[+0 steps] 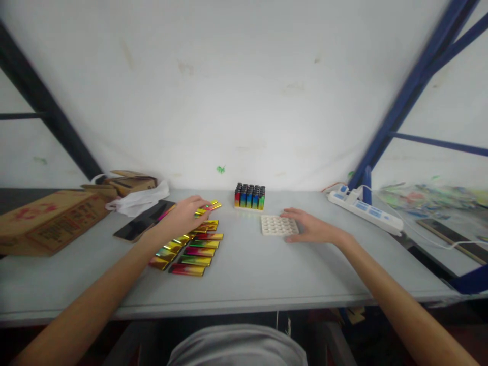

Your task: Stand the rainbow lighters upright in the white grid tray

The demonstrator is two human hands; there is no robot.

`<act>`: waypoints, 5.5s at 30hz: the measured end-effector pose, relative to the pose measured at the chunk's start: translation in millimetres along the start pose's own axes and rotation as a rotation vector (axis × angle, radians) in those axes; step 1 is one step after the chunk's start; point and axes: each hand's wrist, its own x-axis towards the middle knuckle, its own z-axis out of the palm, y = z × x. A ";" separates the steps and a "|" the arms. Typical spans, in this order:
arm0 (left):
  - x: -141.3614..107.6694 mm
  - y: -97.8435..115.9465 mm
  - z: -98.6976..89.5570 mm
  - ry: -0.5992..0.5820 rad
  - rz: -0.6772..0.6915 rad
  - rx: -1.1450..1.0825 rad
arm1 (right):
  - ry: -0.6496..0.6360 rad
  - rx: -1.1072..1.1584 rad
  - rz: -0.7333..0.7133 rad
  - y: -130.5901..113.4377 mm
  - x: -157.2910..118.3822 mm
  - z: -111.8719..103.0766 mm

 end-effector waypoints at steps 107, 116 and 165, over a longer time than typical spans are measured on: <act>79.3 67.7 67.0 -0.113 -0.039 -0.824 | 0.201 0.129 -0.167 -22.7 69.6 63.7; 79.2 72.4 65.6 -0.108 0.015 -0.743 | 0.200 0.169 -0.180 -24.8 69.8 64.7; 29.5 28.0 1.0 0.088 -0.254 -1.067 | 0.108 0.102 -0.158 -36.4 66.8 50.4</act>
